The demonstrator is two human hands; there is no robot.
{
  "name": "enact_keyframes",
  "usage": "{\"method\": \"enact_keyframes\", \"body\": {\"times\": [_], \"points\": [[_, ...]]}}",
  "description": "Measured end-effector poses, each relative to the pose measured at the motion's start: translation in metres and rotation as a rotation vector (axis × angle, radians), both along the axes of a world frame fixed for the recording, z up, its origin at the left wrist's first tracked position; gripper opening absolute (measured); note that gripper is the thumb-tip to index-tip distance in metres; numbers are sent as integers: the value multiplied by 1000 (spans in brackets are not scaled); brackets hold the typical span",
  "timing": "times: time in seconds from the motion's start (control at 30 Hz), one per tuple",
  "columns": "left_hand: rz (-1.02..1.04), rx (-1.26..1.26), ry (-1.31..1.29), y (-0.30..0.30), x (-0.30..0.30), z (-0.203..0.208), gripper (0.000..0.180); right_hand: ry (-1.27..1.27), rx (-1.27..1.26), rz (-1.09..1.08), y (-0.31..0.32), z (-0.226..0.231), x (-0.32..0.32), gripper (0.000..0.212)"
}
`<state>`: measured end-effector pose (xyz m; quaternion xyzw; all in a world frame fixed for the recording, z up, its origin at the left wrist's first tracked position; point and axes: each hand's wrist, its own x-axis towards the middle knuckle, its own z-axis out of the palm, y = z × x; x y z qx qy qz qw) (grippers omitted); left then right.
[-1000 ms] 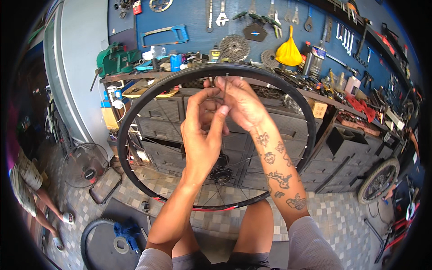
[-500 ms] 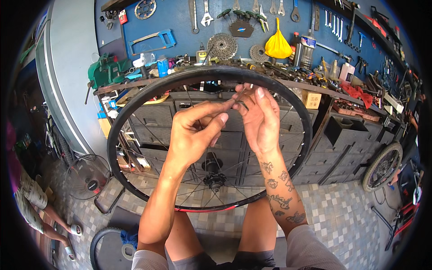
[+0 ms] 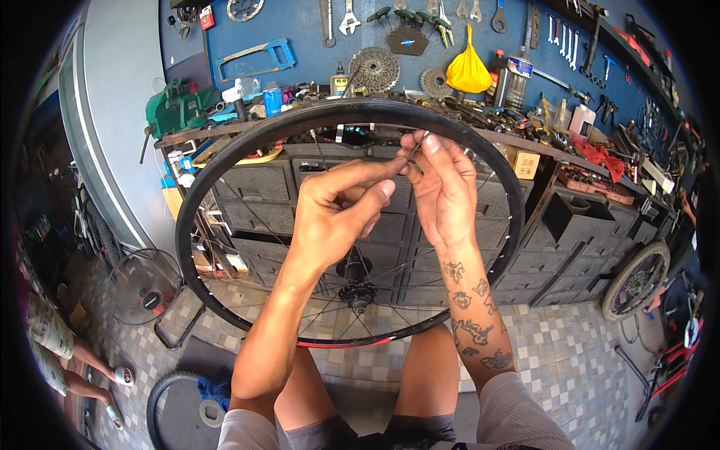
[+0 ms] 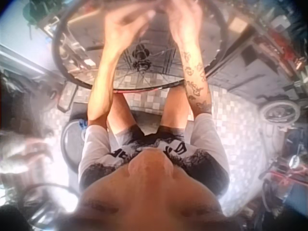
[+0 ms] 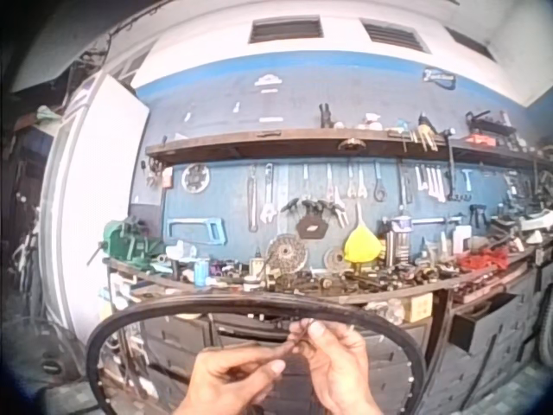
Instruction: The person laces spokes into a bicycle wheel rim, threading each spoke through the rim holes and seating them against the hub. The person rotates the wheel periodically to access different spoke positions and continues the lacing process.
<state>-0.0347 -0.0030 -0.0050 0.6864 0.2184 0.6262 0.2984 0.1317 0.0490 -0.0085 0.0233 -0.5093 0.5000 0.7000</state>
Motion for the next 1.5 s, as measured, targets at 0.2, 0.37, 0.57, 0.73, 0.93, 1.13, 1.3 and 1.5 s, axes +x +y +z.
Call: {"method": "enact_keyframes", "body": {"times": [0.2, 0.37, 0.57, 0.73, 0.93, 1.13, 1.3, 1.5], "points": [[119, -12, -3, 3, 15, -1, 14, 26, -21, -50, 1, 1, 1, 16], [145, -72, 113, 9, 10, -2, 15, -54, -47, -162, 3, 5, -3, 17], [79, -162, 162, 15, 0, 7, 10, -98, -100, -19, -2, 9, 0, 22], [44, -157, 192, 16, -3, 10, 9, -87, -167, 13, 5, 9, -2, 26], [48, -170, 177, 19, -2, 11, 7, -119, -111, 45, 12, 7, -2, 28], [65, -191, 163, 24, 0, 7, 6, -85, -217, -58, 15, 9, -7, 29], [65, -148, 177, 32, -2, 3, 10, -79, -142, 7, 12, 8, -6, 26], [56, -179, 124, 32, 3, 1, 5, -82, -267, -43, 14, 12, -7, 28]]}}
